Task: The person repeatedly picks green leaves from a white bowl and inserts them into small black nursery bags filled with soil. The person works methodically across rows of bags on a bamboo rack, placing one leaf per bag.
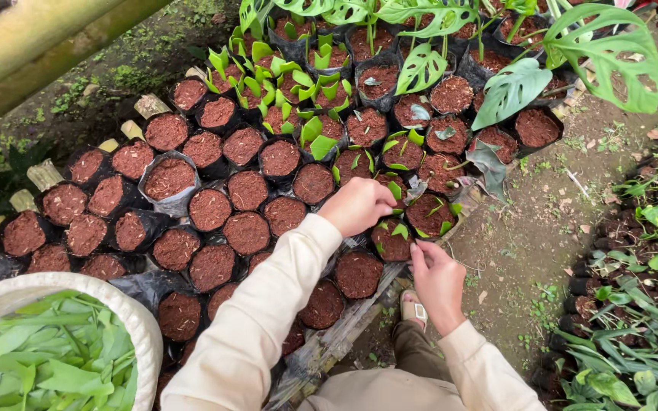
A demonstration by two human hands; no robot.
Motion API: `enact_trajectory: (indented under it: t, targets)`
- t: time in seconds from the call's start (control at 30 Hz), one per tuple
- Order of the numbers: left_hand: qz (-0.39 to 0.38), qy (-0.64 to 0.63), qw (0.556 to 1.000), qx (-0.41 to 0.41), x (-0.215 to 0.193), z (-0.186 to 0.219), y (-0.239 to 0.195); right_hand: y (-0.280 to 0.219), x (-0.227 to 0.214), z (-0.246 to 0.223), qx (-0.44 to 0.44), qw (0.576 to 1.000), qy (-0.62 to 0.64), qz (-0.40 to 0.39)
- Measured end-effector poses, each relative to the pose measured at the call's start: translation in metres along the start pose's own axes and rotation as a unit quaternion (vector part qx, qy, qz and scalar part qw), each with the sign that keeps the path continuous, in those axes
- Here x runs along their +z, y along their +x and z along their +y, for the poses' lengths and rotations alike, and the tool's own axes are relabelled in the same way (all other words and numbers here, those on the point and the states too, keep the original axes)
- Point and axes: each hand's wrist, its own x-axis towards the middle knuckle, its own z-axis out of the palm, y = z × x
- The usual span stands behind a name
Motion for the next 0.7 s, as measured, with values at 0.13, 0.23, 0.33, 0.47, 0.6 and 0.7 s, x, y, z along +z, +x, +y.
enact_trajectory:
  t: [0.13, 0.23, 0.33, 0.47, 0.6, 0.7]
  targets:
    - [-0.083, -0.019, 0.996, 0.006, 0.009, -0.005, 0.008, -0.006, -0.008, 0.004, 0.005, 0.998, 0.065, 0.006]
    - [-0.105, -0.006, 0.994, 0.029, 0.019, -0.007, 0.016, -0.003, -0.018, 0.007, -0.02, 1.0, 0.011, 0.006]
    - [-0.147, 0.0, 0.988, 0.05, 0.029, -0.009, 0.024, 0.001, -0.026, 0.009, 0.006, 0.999, -0.033, 0.001]
    - [-0.185, 0.011, 0.981, 0.047, 0.043, -0.011, 0.027, 0.0, -0.032, 0.006, -0.056, 0.998, -0.034, -0.002]
    - [-0.184, 0.019, 0.982, 0.047, 0.051, -0.017, 0.024, -0.008, -0.04, -0.011, -0.185, 0.98, -0.078, -0.001]
    - [-0.164, 0.008, 0.985, 0.049, 0.054, -0.021, 0.024, -0.006, -0.044, -0.028, -0.315, 0.937, -0.15, 0.005]
